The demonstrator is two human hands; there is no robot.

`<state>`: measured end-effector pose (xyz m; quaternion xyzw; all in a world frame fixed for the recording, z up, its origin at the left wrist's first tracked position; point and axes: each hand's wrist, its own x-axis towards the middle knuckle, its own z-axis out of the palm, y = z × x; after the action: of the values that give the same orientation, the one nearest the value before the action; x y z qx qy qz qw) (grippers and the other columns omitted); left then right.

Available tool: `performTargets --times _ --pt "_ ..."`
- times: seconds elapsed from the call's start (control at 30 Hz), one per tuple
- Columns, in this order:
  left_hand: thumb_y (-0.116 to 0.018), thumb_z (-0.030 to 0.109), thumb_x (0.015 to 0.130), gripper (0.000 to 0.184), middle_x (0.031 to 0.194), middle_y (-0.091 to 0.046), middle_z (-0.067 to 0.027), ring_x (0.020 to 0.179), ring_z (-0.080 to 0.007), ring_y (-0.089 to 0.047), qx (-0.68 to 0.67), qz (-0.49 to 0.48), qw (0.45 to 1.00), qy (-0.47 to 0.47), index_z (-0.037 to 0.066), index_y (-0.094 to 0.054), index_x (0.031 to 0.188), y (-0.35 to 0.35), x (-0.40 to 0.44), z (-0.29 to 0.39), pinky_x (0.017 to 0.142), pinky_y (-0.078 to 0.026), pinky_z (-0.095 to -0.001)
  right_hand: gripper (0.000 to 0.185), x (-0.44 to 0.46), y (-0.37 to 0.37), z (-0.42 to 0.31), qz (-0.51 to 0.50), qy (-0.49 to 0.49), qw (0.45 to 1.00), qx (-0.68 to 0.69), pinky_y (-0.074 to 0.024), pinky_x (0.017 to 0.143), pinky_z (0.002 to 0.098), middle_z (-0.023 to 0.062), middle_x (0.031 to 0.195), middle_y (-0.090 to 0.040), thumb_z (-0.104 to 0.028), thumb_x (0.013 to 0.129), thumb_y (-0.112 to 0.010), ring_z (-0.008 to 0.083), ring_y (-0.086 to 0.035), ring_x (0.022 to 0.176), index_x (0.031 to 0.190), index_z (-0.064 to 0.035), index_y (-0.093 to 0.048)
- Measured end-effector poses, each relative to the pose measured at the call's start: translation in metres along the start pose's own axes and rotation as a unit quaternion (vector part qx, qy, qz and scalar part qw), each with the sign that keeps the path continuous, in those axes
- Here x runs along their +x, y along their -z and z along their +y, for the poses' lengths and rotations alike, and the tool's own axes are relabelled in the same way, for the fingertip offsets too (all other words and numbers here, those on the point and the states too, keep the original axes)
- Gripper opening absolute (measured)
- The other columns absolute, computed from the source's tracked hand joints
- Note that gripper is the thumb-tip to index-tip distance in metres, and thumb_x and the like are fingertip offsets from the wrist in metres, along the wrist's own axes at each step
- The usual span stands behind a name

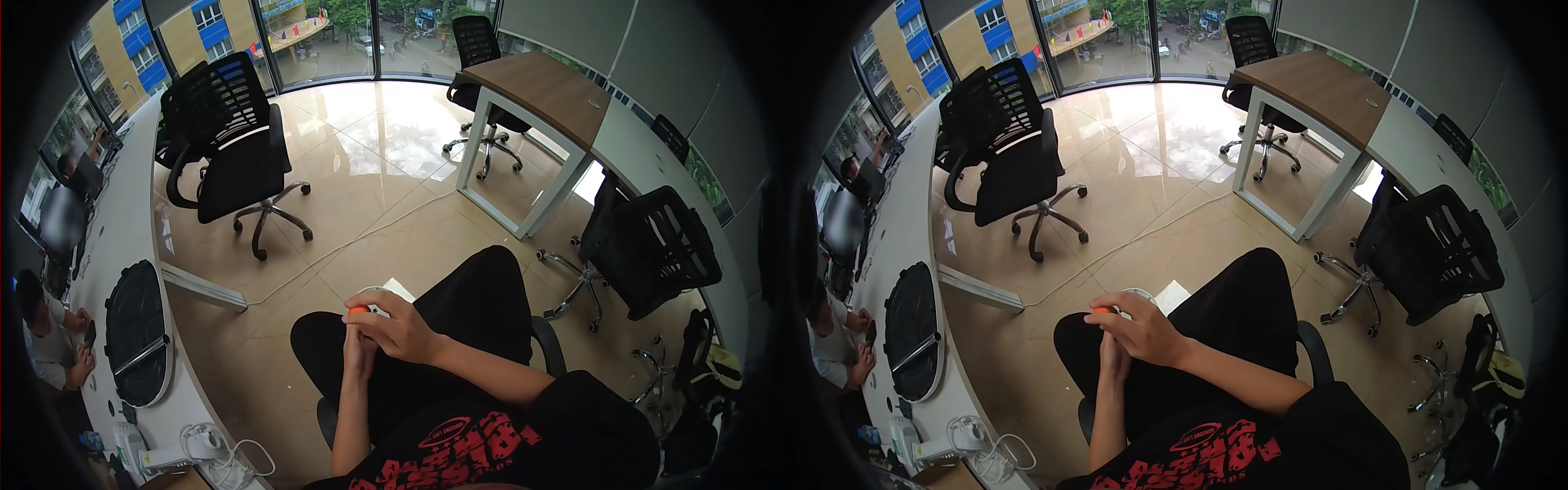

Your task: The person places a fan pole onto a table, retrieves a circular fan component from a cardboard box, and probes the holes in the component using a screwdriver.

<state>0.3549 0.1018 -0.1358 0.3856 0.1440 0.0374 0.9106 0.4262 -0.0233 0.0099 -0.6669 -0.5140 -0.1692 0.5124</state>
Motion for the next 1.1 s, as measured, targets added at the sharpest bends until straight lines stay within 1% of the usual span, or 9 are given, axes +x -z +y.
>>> performTargets --times 0.13,0.27,0.37,0.43,0.6,0.7,0.83,1.03,1.1 --pt "-0.035 0.045 0.109 0.056 0.149 -0.041 -0.0089 0.138 -0.0207 -0.043 0.037 0.006 0.999 -0.011 0.008 -0.031 0.152 -0.011 -0.001 0.003 0.111 -0.042 -0.0362 0.019 0.013 -0.006 -0.002 -0.003 -0.013 1.0 0.011 -0.0488 0.08 0.038 0.0087 0.109 -0.06 -0.016 0.086 -0.073 0.0262 -0.061 0.094 0.104 -0.012 -0.066" --pt "-0.035 0.045 0.109 0.057 0.15 -0.04 -0.0089 0.138 -0.0209 -0.043 0.051 0.006 0.996 -0.073 0.009 -0.03 0.153 -0.007 0.003 -0.004 0.111 -0.042 -0.036 0.02 0.012 -0.007 -0.006 -0.009 -0.039 0.999 0.024 -0.0498 0.086 0.0392 0.0096 0.117 -0.061 -0.012 0.087 -0.07 0.0285 -0.063 0.1 0.107 -0.0096 -0.066" --pt "-0.036 0.045 0.109 0.057 0.151 -0.04 -0.0079 0.139 -0.0216 -0.043 -0.002 -0.011 1.0 -0.016 0.009 -0.03 0.153 -0.007 0.0 0.003 0.112 -0.041 -0.0365 0.021 0.012 0.001 -0.009 0.0 -0.014 1.0 0.012 -0.0504 0.09 0.0405 0.0109 0.124 -0.061 -0.008 0.087 -0.068 0.0301 -0.063 0.105 0.109 -0.0073 -0.066" --pt "-0.036 0.044 0.109 0.057 0.15 -0.04 -0.0074 0.139 -0.0215 -0.043 -0.008 -0.016 0.999 -0.035 0.008 -0.031 0.153 -0.018 -0.002 0.009 0.113 -0.04 -0.0369 0.021 0.01 0.006 -0.004 -0.011 0.014 1.0 0.0 -0.0508 0.09 0.0425 0.0112 0.124 -0.061 -0.008 0.089 -0.065 0.0309 -0.063 0.106 0.11 -0.0053 -0.066" --pt "-0.037 0.043 0.109 0.058 0.152 -0.038 -0.0079 0.141 -0.0209 -0.041 0.002 -0.018 1.0 0.003 0.009 -0.028 0.155 -0.007 -0.001 0.003 0.115 -0.038 -0.0367 0.021 0.014 -0.001 -0.003 -0.039 -0.041 0.998 0.041 -0.0508 0.088 0.042 0.0107 0.115 -0.061 -0.011 0.089 -0.068 0.0293 -0.063 0.101 0.109 -0.008 -0.065" --pt "-0.036 0.045 0.109 0.06 0.153 -0.036 -0.0081 0.143 -0.0216 -0.038 0.027 -0.033 0.997 -0.058 0.008 -0.026 0.155 -0.004 0.006 -0.004 0.117 -0.035 -0.0366 0.023 0.016 -0.007 -0.003 -0.041 -0.047 0.997 0.034 -0.0507 0.087 0.041 0.0099 0.114 -0.059 -0.013 0.088 -0.07 0.0289 -0.063 0.098 0.11 -0.0093 -0.065" --pt "-0.035 0.049 0.108 0.065 0.156 -0.032 -0.009 0.146 -0.0233 -0.032 0.032 -0.044 0.997 -0.054 0.006 -0.024 0.156 -0.003 0.004 -0.002 0.119 -0.031 -0.0371 0.026 0.013 -0.005 -0.01 -0.047 -0.109 0.992 0.03 -0.0513 0.085 0.0392 0.0094 0.115 -0.058 -0.012 0.088 -0.07 0.029 -0.062 0.1 0.113 -0.0094 -0.063" --pt "-0.034 0.051 0.107 0.068 0.158 -0.03 -0.0103 0.148 -0.0248 -0.029 0.001 -0.032 0.999 -0.027 0.005 -0.022 0.156 -0.02 -0.003 0.011 0.12 -0.03 -0.0373 0.03 0.024 -0.008 -0.004 -0.036 -0.017 0.999 -0.016 -0.0522 0.081 0.0389 0.0101 0.116 -0.056 -0.012 0.087 -0.071 0.0293 -0.062 0.101 0.116 -0.0103 -0.062" --pt "-0.034 0.051 0.107 0.067 0.157 -0.031 -0.0102 0.148 -0.0247 -0.03 0.019 -0.027 0.999 -0.024 0.006 -0.023 0.156 -0.021 -0.003 0.012 0.12 -0.03 -0.0371 0.03 0.018 -0.01 0.0 -0.06 -0.054 0.996 0.021 -0.0521 0.081 0.0392 0.0107 0.117 -0.055 -0.012 0.087 -0.071 0.0296 -0.062 0.102 0.115 -0.0106 -0.062"
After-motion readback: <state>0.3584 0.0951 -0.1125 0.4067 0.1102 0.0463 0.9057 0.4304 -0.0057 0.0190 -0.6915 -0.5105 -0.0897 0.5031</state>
